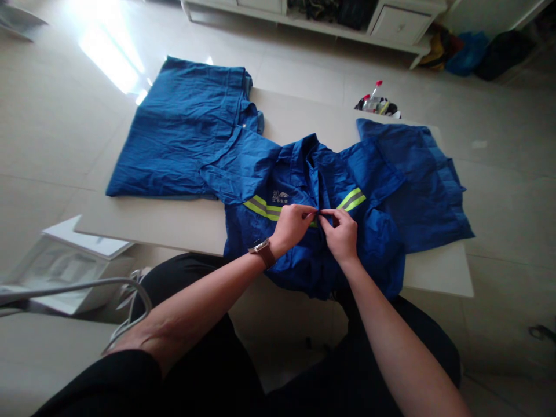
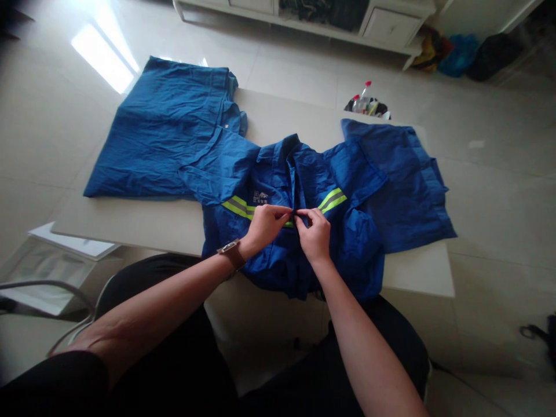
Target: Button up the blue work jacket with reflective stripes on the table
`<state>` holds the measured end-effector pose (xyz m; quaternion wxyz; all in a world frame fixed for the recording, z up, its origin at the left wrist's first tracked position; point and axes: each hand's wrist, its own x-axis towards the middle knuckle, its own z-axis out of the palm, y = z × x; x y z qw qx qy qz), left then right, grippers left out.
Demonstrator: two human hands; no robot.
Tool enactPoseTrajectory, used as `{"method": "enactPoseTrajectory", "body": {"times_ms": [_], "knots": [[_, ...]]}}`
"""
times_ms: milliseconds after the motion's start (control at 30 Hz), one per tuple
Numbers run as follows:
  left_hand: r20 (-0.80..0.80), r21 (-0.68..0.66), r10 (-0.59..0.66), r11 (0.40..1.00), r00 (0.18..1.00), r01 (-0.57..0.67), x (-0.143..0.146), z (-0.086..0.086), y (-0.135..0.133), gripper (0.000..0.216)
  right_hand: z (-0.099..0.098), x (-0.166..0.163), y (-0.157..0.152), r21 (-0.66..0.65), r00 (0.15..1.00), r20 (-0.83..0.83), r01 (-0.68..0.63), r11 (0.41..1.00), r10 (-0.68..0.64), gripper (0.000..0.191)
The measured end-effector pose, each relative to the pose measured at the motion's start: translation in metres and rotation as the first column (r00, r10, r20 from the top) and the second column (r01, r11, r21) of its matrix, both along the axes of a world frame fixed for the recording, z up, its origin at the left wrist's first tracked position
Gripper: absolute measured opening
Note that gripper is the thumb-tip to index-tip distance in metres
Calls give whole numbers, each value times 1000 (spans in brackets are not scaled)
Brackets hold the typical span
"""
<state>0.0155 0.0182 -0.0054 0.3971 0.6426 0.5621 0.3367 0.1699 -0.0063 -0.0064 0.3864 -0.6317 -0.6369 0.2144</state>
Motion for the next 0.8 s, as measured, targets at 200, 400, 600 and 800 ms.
{"method": "enactPoseTrajectory", "body": {"times_ms": [200,400,600,800], "knots": [[183,-108,28,994,983,-8,3,6,-3,23,4,-1,-1,3,999,41,-19,1000,19,13],[334,-208,122,977,935,-54,5,-7,0,15,6,-3,-2,11,994,95,-55,998,54,12],[430,-226,163,972,888,-69,7,-12,2,19,9,-3,-2,15,997,78,-27,1000,26,13],[535,-359,272,930,800,-76,10,-13,3,21,10,-3,-2,28,999,50,-13,1000,11,13]]}}
